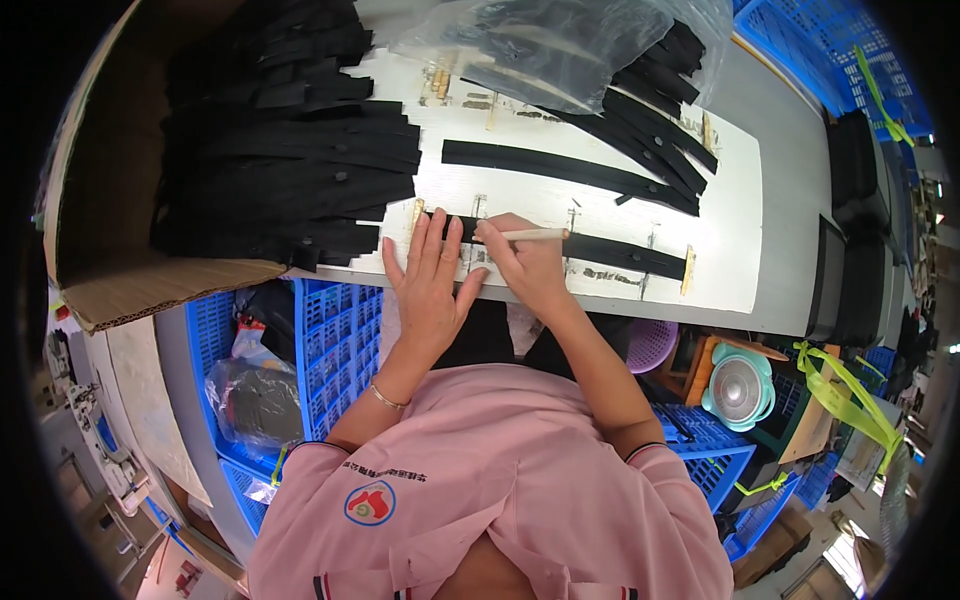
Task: Marking and aligning black textile straps on a template board for assembly.
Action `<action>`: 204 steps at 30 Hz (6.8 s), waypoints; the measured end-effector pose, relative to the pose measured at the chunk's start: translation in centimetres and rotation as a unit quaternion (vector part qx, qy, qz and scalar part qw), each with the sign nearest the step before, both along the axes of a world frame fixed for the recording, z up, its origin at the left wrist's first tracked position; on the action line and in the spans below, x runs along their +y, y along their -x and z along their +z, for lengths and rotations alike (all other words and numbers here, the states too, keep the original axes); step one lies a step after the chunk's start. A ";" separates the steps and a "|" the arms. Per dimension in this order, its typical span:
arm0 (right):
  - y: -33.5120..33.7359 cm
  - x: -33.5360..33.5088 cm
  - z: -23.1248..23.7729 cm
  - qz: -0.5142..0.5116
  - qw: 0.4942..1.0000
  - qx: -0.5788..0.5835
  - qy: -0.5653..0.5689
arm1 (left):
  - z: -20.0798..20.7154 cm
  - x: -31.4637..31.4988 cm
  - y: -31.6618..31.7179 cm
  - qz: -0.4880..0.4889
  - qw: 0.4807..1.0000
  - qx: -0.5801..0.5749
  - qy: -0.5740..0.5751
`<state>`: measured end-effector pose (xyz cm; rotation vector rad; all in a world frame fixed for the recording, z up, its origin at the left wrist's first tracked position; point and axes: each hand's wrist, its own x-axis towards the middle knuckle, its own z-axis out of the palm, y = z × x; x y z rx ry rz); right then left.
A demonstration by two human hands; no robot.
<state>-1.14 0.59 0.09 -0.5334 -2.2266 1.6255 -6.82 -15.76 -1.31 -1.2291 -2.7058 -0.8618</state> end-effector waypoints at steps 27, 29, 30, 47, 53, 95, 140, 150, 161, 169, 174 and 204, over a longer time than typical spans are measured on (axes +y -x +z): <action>-6.5 5.6 0.7 -0.162 0.984 0.041 -0.065 | 0.4 0.2 0.0 -0.009 1.000 0.008 0.024; -6.3 5.5 0.8 -0.159 0.983 0.036 -0.087 | 0.5 0.3 0.0 -0.007 1.000 0.007 0.022; -6.2 5.6 0.8 -0.153 0.981 0.032 -0.111 | 0.5 0.3 -0.1 -0.009 1.000 0.008 0.023; -6.4 5.9 0.3 -0.141 0.977 0.036 -0.157 | 1.3 9.3 -2.5 -0.076 0.980 -0.058 -0.176; -6.7 6.4 -0.1 -0.100 0.976 0.087 -0.173 | 1.3 9.5 -2.7 -0.072 0.980 -0.041 -0.181; -15.2 13.0 -0.7 -0.187 0.980 0.000 -0.067 | 1.2 17.8 -7.9 -0.188 0.965 -0.070 -0.168; -16.1 13.4 -1.7 -0.292 0.954 0.074 0.014 | 1.1 7.6 7.1 -0.038 0.993 0.095 -0.058; -15.9 13.3 -1.5 -0.278 0.957 0.079 0.026 | 4.1 1.3 12.5 0.049 0.982 0.177 -0.052; -14.4 8.7 0.7 -0.234 0.965 0.011 -0.116 | 0.7 10.9 -4.4 -0.141 0.985 0.006 -0.095; -16.4 6.6 -1.5 -0.108 0.883 -0.065 -0.453 | 1.1 10.5 -6.5 -0.204 0.976 -0.054 -0.044; -19.3 9.9 -1.1 -0.129 0.859 -0.141 -0.475 | 0.9 7.2 -5.0 -0.156 0.987 -0.032 0.014; -0.2 0.2 1.1 -0.047 0.998 0.024 0.021 | 0.2 -0.2 -0.2 0.001 1.000 0.005 0.014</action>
